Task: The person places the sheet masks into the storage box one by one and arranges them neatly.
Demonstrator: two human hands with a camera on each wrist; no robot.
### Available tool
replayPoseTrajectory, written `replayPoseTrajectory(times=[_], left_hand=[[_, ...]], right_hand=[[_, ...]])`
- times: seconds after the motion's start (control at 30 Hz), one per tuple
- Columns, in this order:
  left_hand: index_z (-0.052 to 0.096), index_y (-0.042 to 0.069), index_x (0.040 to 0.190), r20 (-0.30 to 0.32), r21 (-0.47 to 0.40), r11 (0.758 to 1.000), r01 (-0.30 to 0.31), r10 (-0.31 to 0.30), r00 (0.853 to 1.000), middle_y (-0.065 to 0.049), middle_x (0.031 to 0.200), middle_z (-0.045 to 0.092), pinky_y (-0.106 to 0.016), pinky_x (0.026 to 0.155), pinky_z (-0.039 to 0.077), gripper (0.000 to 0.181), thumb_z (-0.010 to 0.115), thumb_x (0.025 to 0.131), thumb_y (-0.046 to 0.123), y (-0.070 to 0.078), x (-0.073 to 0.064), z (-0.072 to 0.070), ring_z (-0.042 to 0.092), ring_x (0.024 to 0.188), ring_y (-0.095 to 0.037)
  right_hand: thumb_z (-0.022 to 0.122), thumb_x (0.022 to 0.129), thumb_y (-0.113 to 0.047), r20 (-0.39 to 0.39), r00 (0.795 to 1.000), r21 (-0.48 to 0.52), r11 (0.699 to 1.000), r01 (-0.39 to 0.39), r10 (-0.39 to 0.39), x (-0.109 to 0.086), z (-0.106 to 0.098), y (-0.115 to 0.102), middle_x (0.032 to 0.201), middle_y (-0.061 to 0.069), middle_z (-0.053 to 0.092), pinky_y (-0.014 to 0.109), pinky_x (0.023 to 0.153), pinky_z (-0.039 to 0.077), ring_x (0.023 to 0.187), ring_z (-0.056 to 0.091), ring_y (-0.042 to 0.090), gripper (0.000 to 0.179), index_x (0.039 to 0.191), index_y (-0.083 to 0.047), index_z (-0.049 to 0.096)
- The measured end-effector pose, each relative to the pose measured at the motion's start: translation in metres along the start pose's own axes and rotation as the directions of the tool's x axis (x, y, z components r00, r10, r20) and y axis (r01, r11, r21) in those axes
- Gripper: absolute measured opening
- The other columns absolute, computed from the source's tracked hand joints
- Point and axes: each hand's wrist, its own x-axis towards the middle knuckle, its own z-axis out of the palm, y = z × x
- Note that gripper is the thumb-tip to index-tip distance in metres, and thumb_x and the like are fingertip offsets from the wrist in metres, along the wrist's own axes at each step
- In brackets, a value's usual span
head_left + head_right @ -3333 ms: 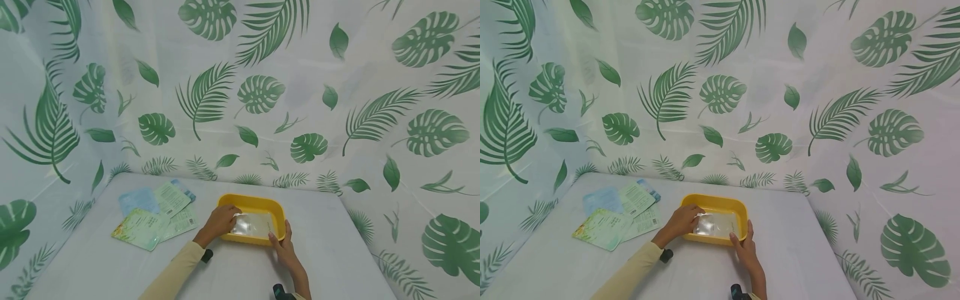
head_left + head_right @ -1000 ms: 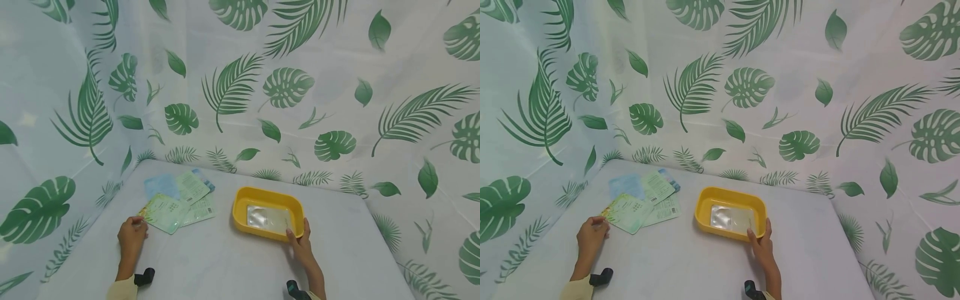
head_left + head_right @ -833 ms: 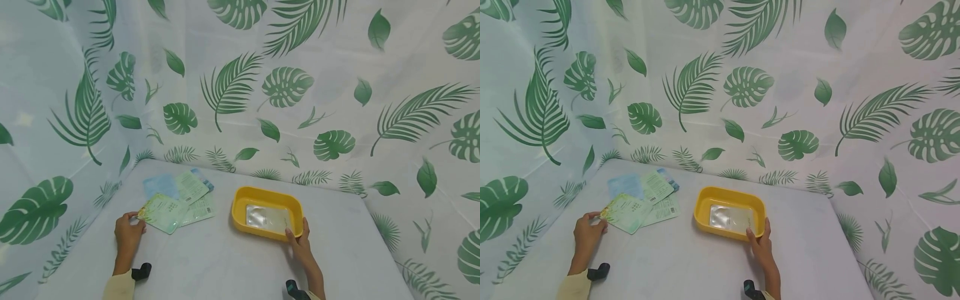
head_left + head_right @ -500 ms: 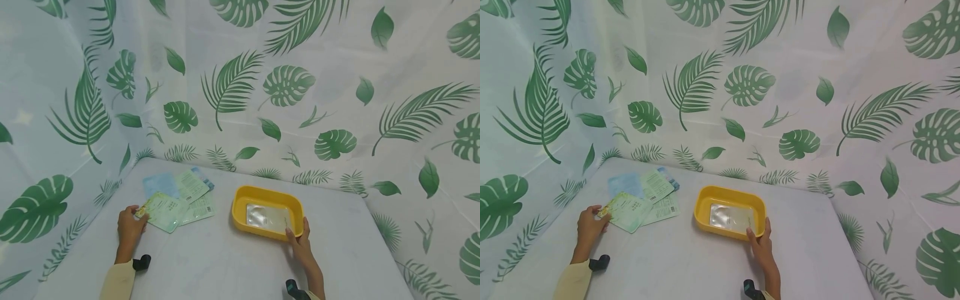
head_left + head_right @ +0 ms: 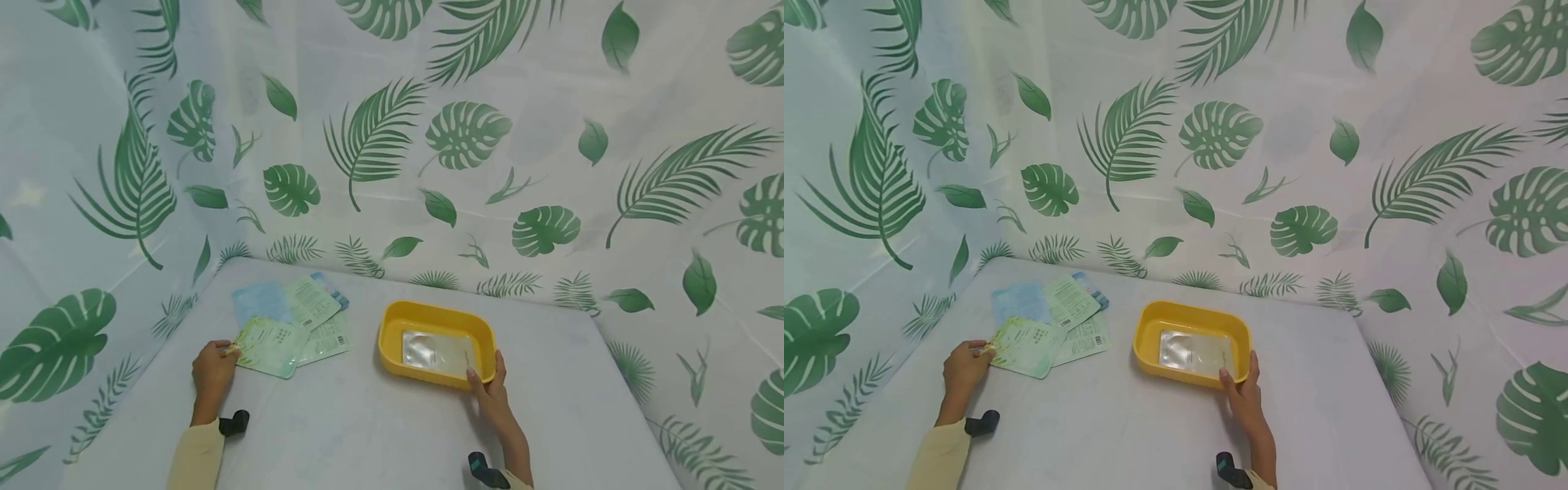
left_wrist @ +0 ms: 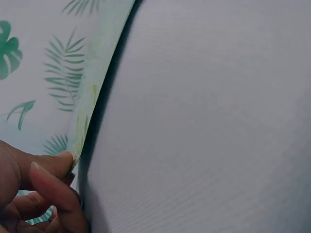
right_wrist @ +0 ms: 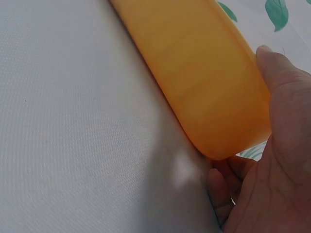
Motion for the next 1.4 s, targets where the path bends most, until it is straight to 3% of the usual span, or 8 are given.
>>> replayPoseTrajectory(times=[0.17, 0.33, 0.53, 0.77, 1.0, 1.23, 1.4], left_hand=[[0.061, -0.015, 0.115, 0.011, -0.109, 0.994, 0.018, -0.017, 1.0, -0.028, 0.09, 0.066, -0.035, 0.061, 0.048, 0.035, 0.058, 0.094, 0.013, -0.002, -0.004, -0.005, 0.062, 0.062, -0.025], [0.055, -0.015, 0.116, 0.027, -0.202, 0.978, 0.048, -0.043, 0.999, -0.018, 0.081, 0.062, -0.023, 0.049, 0.044, 0.035, 0.052, 0.097, 0.014, -0.004, -0.005, -0.006, 0.056, 0.048, -0.007], [0.047, -0.012, 0.12, 0.06, -0.277, 0.958, 0.073, -0.058, 0.996, -0.019, 0.077, 0.063, -0.023, 0.047, 0.048, 0.03, 0.046, 0.099, 0.01, -0.005, -0.006, -0.004, 0.058, 0.043, -0.006], [0.045, -0.009, 0.122, 0.09, -0.359, 0.93, 0.081, -0.052, 0.995, -0.003, 0.06, 0.063, -0.024, 0.046, 0.05, 0.025, 0.044, 0.101, 0.006, -0.001, -0.005, -0.005, 0.059, 0.043, -0.006], [0.044, -0.003, 0.125, 0.139, -0.464, 0.878, 0.115, -0.056, 0.989, -0.003, 0.075, 0.064, -0.025, 0.052, 0.055, 0.027, 0.045, 0.103, 0.011, 0.011, -0.006, 0.0, 0.062, 0.049, -0.006], [0.041, -0.001, 0.13, 0.229, -0.549, 0.821, 0.16, -0.037, 0.973, 0.003, 0.081, 0.06, -0.025, 0.056, 0.056, 0.032, 0.047, 0.103, 0.015, 0.025, -0.012, 0.01, 0.063, 0.052, -0.005], [0.038, -0.002, 0.132, 0.315, -0.597, 0.777, 0.201, -0.003, 0.949, 0.003, 0.08, 0.061, -0.025, 0.057, 0.056, 0.033, 0.046, 0.103, 0.013, 0.037, -0.02, 0.023, 0.063, 0.054, -0.006]], right_hand=[[0.047, 0.101, -0.045, 0.015, 1.0, -0.021, 1.0, -0.01, 0.01, 0.001, -0.003, -0.001, 0.161, 0.027, 0.002, 0.058, 0.117, 0.014, 0.147, 0.011, 0.047, 0.089, 0.154, -0.017, -0.019], [0.046, 0.101, -0.042, 0.023, 1.0, -0.018, 1.0, -0.012, 0.013, 0.0, -0.003, -0.002, 0.161, 0.027, 0.001, 0.058, 0.117, 0.013, 0.147, 0.01, 0.047, 0.088, 0.154, -0.017, -0.02], [0.047, 0.101, -0.045, 0.022, 0.999, -0.025, 0.999, -0.041, 0.041, -0.001, -0.004, 0.0, 0.161, 0.026, 0.0, 0.059, 0.117, 0.012, 0.148, 0.009, 0.047, 0.09, 0.153, -0.019, -0.021], [0.046, 0.101, -0.043, 0.022, 0.999, -0.016, 0.999, -0.036, 0.037, 0.0, -0.009, -0.001, 0.162, 0.025, 0.0, 0.058, 0.118, 0.012, 0.148, 0.008, 0.045, 0.088, 0.153, -0.019, -0.02], [0.048, 0.102, -0.037, 0.02, 1.0, 0.005, 1.0, -0.02, 0.02, 0.001, -0.009, -0.002, 0.162, 0.023, -0.003, 0.057, 0.119, 0.01, 0.149, 0.005, 0.043, 0.088, 0.153, -0.018, -0.021], [0.048, 0.101, -0.041, 0.014, 1.0, 0.007, 1.0, -0.023, 0.023, 0.002, -0.005, 0.0, 0.162, 0.025, 0.001, 0.057, 0.118, 0.013, 0.149, 0.009, 0.045, 0.088, 0.153, -0.019, -0.02], [0.048, 0.101, -0.04, 0.015, 1.0, 0.016, 1.0, -0.018, 0.018, 0.0, -0.002, 0.0, 0.162, 0.025, 0.002, 0.056, 0.118, 0.013, 0.149, 0.01, 0.044, 0.088, 0.153, -0.019, -0.02]])
